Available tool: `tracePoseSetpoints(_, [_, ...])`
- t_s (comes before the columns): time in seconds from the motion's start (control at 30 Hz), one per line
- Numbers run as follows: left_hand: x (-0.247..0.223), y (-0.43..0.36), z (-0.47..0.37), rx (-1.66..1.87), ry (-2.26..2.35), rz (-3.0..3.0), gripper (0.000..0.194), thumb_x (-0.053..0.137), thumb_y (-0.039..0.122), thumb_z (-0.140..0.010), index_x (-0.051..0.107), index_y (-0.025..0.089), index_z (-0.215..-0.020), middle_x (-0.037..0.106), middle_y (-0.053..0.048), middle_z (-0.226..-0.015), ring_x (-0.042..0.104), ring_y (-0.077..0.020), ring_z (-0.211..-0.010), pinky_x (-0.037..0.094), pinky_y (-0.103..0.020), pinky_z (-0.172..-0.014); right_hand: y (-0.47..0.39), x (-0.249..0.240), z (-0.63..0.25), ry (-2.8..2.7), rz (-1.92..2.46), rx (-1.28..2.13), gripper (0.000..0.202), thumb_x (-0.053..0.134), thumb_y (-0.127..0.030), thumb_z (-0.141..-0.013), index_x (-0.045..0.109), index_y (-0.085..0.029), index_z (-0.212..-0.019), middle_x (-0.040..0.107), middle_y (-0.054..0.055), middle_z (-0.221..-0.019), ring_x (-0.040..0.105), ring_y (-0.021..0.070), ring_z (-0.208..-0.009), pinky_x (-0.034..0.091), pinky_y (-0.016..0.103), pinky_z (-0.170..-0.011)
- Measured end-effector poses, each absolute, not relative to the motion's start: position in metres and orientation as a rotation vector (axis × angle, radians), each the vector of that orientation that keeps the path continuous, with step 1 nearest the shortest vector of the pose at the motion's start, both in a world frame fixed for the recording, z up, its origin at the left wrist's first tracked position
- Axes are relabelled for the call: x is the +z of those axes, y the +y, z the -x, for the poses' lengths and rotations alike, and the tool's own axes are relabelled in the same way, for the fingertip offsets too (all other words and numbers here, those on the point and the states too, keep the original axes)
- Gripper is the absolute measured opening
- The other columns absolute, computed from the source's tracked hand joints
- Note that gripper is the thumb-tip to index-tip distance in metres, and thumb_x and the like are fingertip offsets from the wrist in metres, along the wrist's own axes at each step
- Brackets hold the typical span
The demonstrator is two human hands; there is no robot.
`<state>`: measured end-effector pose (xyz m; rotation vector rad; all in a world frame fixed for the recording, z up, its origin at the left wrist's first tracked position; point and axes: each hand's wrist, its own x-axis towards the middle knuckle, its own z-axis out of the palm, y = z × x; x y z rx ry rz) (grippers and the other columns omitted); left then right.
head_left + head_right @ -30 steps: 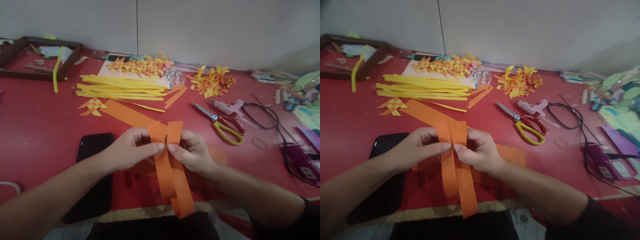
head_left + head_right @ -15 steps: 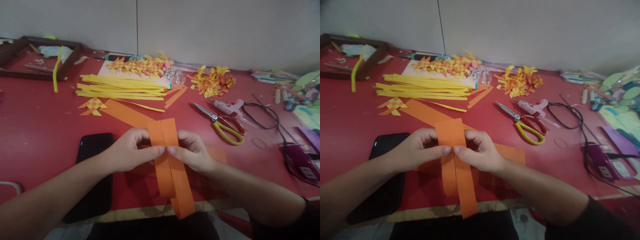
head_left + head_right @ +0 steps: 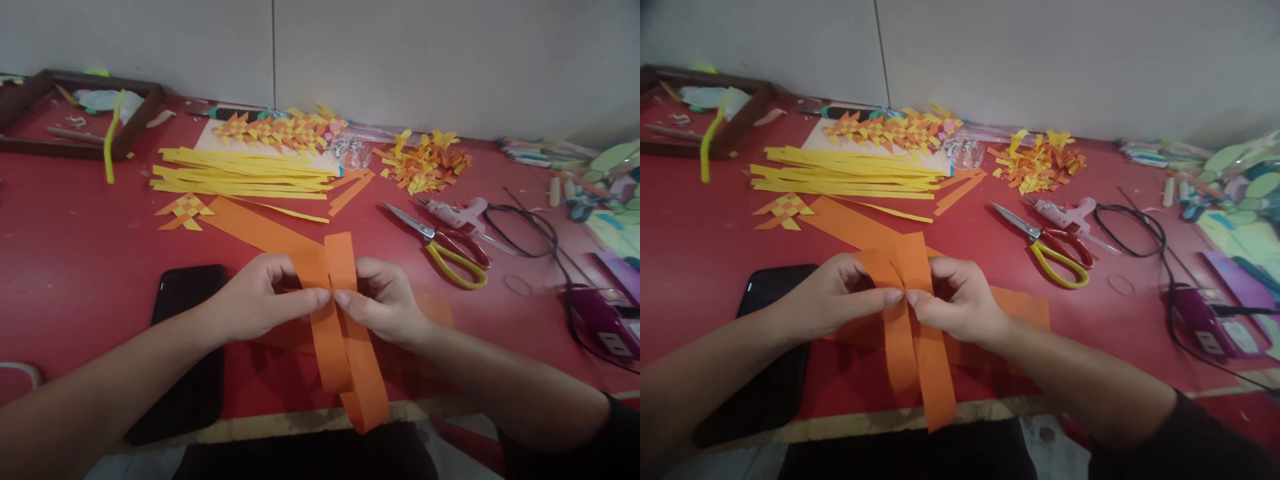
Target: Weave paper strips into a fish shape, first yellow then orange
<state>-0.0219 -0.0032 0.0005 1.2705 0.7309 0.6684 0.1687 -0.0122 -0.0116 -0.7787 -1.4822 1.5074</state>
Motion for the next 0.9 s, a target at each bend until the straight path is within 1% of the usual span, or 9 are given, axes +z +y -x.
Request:
tracePoseSetpoints(0.1, [0.0, -0.003, 0.021, 0.682, 0.724, -1.278, 0.016, 0.065, 0.026, -0.085, 0.074, 0.017, -0.093, 0.075, -0.005, -0.096, 0.069, -0.0202, -0.092, 0.053, -0.031, -0.083, -0.012, -0.012, -0.169, -1.502, 0.801, 1.478, 0.011, 0.067, -0.03, -0.082, 0.069, -0.02, -0.084, 0.071, 0.003, -0.077, 0.065, 0.0154, -0.069, 0.054, 0.027, -0.063])
tracePoseSetpoints(0.2, [0.001, -0.003, 0.021, 0.686, 0.723, -1.291, 0.016, 0.065, 0.027, -0.085, 0.074, 0.016, -0.093, 0.075, -0.005, -0.097, 0.069, -0.0206, -0.092, 0.053, -0.031, -0.083, -0.012, -0.013, -0.169, -1.505, 0.846, 1.455, 0.015, 0.068, -0.034, -0.081, 0.069, -0.019, -0.084, 0.071, 0.004, -0.079, 0.065, 0.016, -0.07, 0.055, 0.028, -0.062])
tracePoseSetpoints(0.43, [0.0, -0.004, 0.021, 0.676, 0.724, -1.225, 0.013, 0.065, 0.026, -0.085, 0.073, 0.016, -0.09, 0.075, -0.004, -0.094, 0.068, -0.0188, -0.091, 0.052, -0.028, -0.083, -0.012, -0.015, -0.169, -1.465, 0.831, 1.439, 0.013, 0.069, -0.032, -0.08, 0.069, -0.019, -0.081, 0.07, 0.003, -0.076, 0.064, 0.0146, -0.065, 0.054, 0.027, -0.061])
tracePoseSetpoints(0.53, [0.0, -0.004, 0.021, 0.655, 0.793, -1.198, 0.016, 0.067, 0.03, -0.083, 0.07, 0.014, -0.082, 0.074, -0.004, -0.089, 0.067, -0.0204, -0.088, 0.051, -0.032, -0.084, -0.012, -0.014, -0.168, -1.45, 0.858, 1.425, 0.014, 0.07, -0.033, -0.079, 0.069, -0.02, -0.083, 0.071, 0.004, -0.077, 0.064, 0.0158, -0.067, 0.055, 0.029, -0.062])
tracePoseSetpoints(0.63, [0.001, -0.004, 0.021, 0.647, 0.851, -1.196, 0.021, 0.068, 0.033, -0.08, 0.067, 0.014, -0.071, 0.071, -0.004, -0.078, 0.066, -0.0215, -0.084, 0.051, -0.035, -0.084, -0.012, -0.012, -0.168, -1.424, 0.885, 1.411, 0.015, 0.07, -0.035, -0.079, 0.069, -0.021, -0.082, 0.072, 0.004, -0.079, 0.065, 0.0164, -0.069, 0.056, 0.03, -0.063])
tracePoseSetpoints(0.73, [0.003, -0.004, 0.021, 0.629, 0.883, -1.149, 0.023, 0.07, 0.034, -0.078, 0.066, 0.014, -0.068, 0.07, -0.004, -0.073, 0.066, -0.0209, -0.08, 0.052, -0.034, -0.08, -0.01, -0.008, -0.168, -1.405, 0.907, 1.401, 0.015, 0.069, -0.034, -0.078, 0.066, -0.02, -0.075, 0.069, 0.002, -0.071, 0.062, 0.0151, -0.062, 0.054, 0.029, -0.061])
tracePoseSetpoints(0.8, [0.005, -0.004, 0.021, 0.614, 0.881, -1.089, 0.019, 0.071, 0.033, -0.077, 0.068, 0.014, -0.073, 0.071, -0.004, -0.076, 0.066, -0.0192, -0.077, 0.053, -0.031, -0.075, -0.005, -0.006, -0.172, -1.385, 0.968, 1.396, 0.013, 0.067, -0.032, -0.078, 0.064, -0.021, -0.073, 0.066, 0.0, -0.067, 0.059, 0.0142, -0.058, 0.053, 0.028, -0.059])
tracePoseSetpoints(0.9, [0.005, -0.004, 0.021, 0.591, 0.849, -0.992, 0.014, 0.072, 0.028, -0.077, 0.071, 0.015, -0.079, 0.071, -0.002, -0.077, 0.064, -0.0149, -0.07, 0.053, -0.026, -0.065, 0.006, -0.005, -0.183, -1.421, 1.141, 1.38, 0.008, 0.062, -0.028, -0.08, 0.064, -0.021, -0.076, 0.064, -0.001, -0.066, 0.058, 0.0144, -0.057, 0.05, 0.028, -0.057])
